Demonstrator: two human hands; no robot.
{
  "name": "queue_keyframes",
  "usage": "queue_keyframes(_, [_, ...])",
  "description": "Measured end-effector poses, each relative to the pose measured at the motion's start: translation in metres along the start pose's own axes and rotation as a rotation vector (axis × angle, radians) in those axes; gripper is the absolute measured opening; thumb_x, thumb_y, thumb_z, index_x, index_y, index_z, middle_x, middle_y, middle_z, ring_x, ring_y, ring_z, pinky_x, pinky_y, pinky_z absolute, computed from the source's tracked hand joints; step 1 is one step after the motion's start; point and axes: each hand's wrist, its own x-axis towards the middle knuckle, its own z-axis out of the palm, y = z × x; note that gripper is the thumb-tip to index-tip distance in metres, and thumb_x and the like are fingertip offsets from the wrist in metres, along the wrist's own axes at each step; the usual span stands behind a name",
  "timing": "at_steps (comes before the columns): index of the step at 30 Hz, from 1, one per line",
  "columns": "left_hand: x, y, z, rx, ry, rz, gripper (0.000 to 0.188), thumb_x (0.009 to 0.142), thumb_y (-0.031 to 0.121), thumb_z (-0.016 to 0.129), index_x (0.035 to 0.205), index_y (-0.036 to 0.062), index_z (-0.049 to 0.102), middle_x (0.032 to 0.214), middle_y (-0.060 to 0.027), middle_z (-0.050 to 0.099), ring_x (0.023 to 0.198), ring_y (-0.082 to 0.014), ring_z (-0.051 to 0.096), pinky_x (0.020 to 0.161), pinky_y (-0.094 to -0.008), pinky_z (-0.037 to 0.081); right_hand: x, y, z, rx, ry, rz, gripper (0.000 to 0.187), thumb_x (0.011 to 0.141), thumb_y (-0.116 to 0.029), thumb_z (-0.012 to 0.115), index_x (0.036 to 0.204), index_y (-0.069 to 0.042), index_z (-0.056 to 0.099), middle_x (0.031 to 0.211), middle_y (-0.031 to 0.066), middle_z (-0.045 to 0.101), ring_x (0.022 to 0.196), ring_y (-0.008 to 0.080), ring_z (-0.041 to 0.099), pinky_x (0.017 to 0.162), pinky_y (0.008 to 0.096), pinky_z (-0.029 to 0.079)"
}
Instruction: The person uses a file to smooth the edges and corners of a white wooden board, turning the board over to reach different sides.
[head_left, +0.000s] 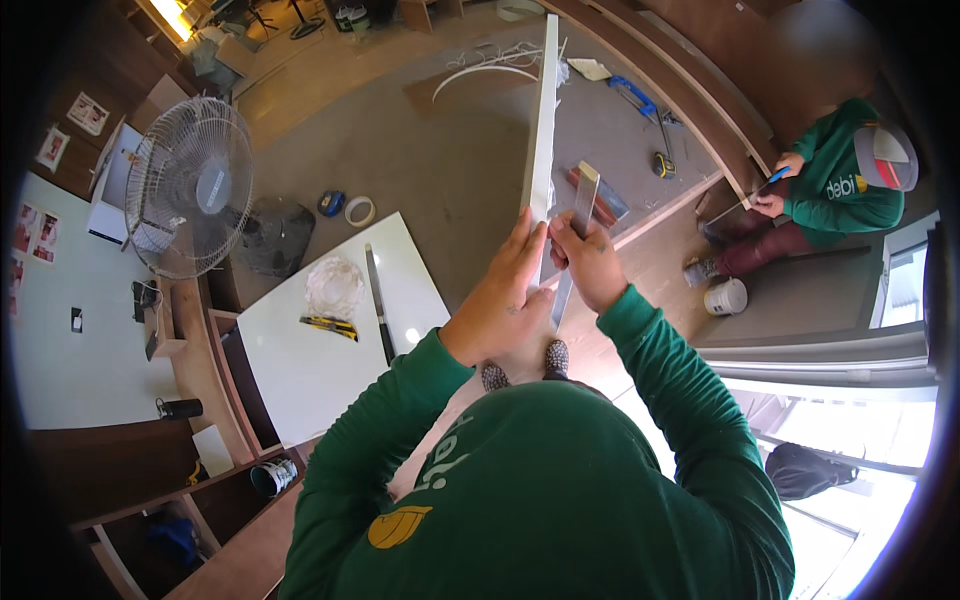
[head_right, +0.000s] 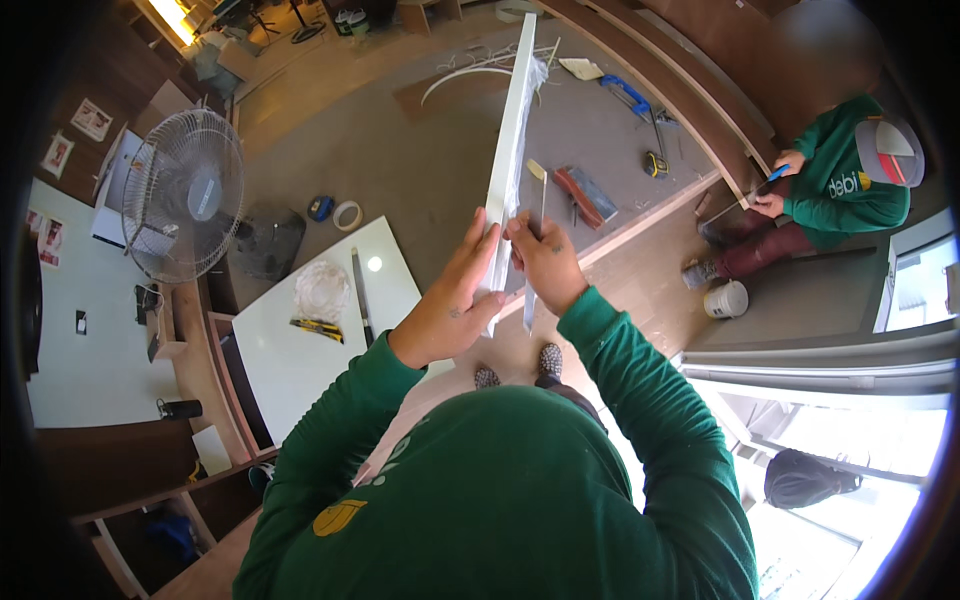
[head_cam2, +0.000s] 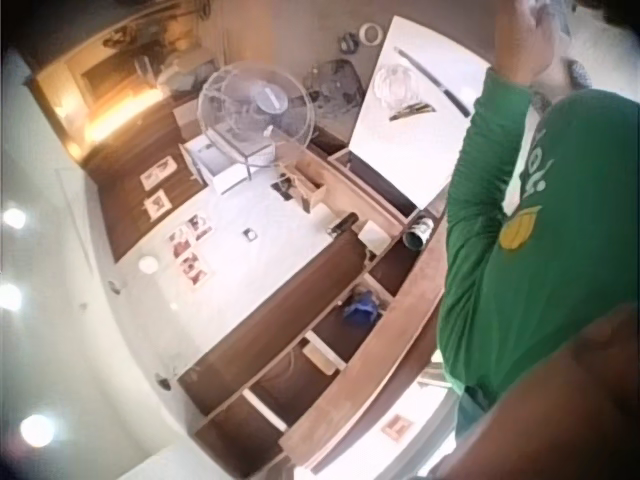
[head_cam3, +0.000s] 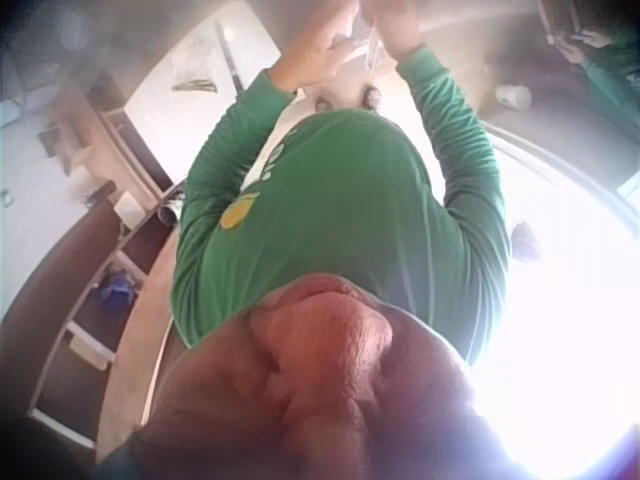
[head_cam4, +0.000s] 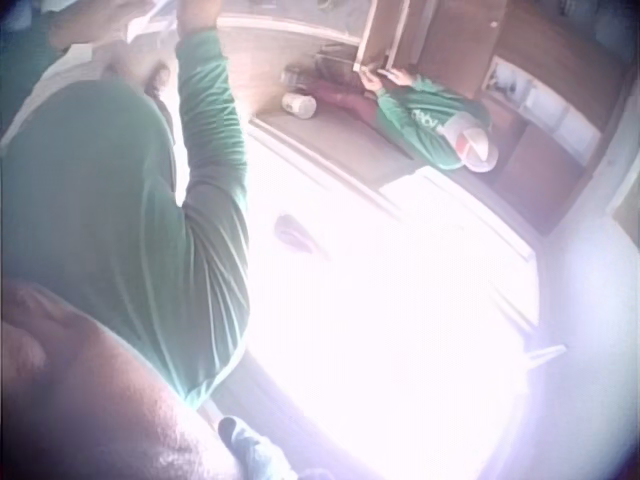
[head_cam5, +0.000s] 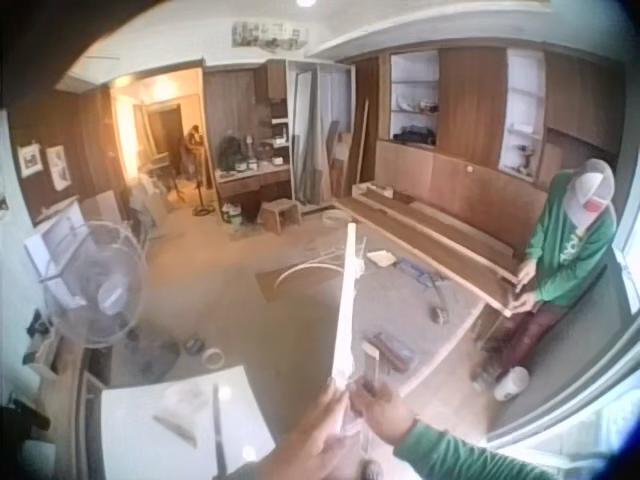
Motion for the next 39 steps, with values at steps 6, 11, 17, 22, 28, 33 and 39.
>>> queue_keyframes(6, [0.045, -0.01, -0.016, 0.328, -0.081, -0.03, 0.073, 0.096, 0.006, 0.055, 0.159, -0.0079, 0.02, 0.167, -0.0321, 0.012, 0.154, -0.0475, 0.019, 0.125, -0.0469, 0.025, 0.007, -0.002, -0.037, -0.216, 0.088, 0.066, 0.032, 0.106, -0.033, 0.058, 0.114, -0.003, 0.053, 0.071, 0.0025, 0.054, 0.05, 0.0116, 0.054, 0.046, 0.0277, 0.044])
queue_keyframes(11, [0.108, -0.039, -0.023, 0.437, -0.064, -0.089, 0.067, 0.101, 0.007, 0.052, 0.158, -0.0081, 0.021, 0.167, -0.0313, 0.014, 0.152, -0.0458, 0.026, 0.123, -0.043, 0.03, 0.026, 0.073, -0.167, -0.304, 0.011, 0.389, 0.034, 0.103, -0.035, 0.06, 0.106, -0.002, 0.059, 0.072, 0.0039, 0.056, 0.047, 0.0149, 0.057, 0.043, 0.03, 0.047])
queue_keyframes(17, [0.193, -0.103, -0.038, 0.369, 0.109, -0.299, 0.062, 0.106, 0.016, 0.046, 0.158, -0.0079, 0.022, 0.166, -0.0307, 0.019, 0.149, -0.044, 0.034, 0.121, -0.042, 0.033, 0.019, 0.169, -0.294, -0.591, -0.102, 0.822, 0.019, 0.096, -0.013, 0.064, 0.1, 0.005, 0.062, 0.071, 0.0124, 0.062, 0.048, 0.0242, 0.064, 0.047, 0.0385, 0.057])
queue_keyframes(22, [0.251, -0.116, -0.047, 0.261, 0.194, -0.527, 0.061, 0.109, 0.031, 0.046, 0.158, -0.001, 0.03, 0.153, -0.0299, 0.047, 0.137, -0.0411, 0.053, 0.113, -0.0404, 0.041, -0.017, 0.231, -0.373, -0.456, -0.306, 1.334, 0.018, 0.095, -0.008, 0.068, 0.095, 0.008, 0.06, 0.076, 0.0178, 0.063, 0.06, 0.0297, 0.068, 0.058, 0.0455, 0.066])
queue_keyframes(28, [0.291, -0.127, -0.05, 0.079, 0.309, -0.616, 0.05, 0.108, 0.041, 0.048, 0.141, 0.0049, 0.056, 0.126, -0.0223, 0.068, 0.113, -0.0356, 0.065, 0.099, -0.0405, 0.048, -0.009, 0.222, -0.411, -0.746, -0.345, 1.43, 0.025, 0.097, -0.015, 0.069, 0.099, 0.007, 0.059, 0.089, 0.0173, 0.062, 0.08, 0.038, 0.075, 0.063, 0.0473, 0.068])
queue_keyframes(33, [0.292, -0.122, -0.049, 0.153, 0.32, -0.74, 0.044, 0.108, 0.039, 0.048, 0.134, 0.0051, 0.059, 0.113, -0.0226, 0.07, 0.104, -0.0374, 0.066, 0.093, -0.0419, 0.05, 0.028, 0.209, -0.417, -0.625, -0.372, 1.445, 0.02, 0.096, -0.005, 0.064, 0.107, 0.011, 0.06, 0.092, 0.0211, 0.066, 0.081, 0.0384, 0.076, 0.066, 0.047, 0.068])
queue_keyframes(39, [0.236, -0.091, -0.039, 0.348, 0.243, -0.511, 0.047, 0.108, 0.033, 0.048, 0.145, 0.0026, 0.048, 0.114, -0.0303, 0.068, 0.107, -0.0452, 0.067, 0.091, -0.0464, 0.052, 0.065, 0.196, -0.395, -0.739, -0.329, 1.267, 0.015, 0.099, -0.007, 0.058, 0.1, 0.007, 0.061, 0.08, 0.0193, 0.066, 0.064, 0.0344, 0.072, 0.059, 0.0458, 0.066])
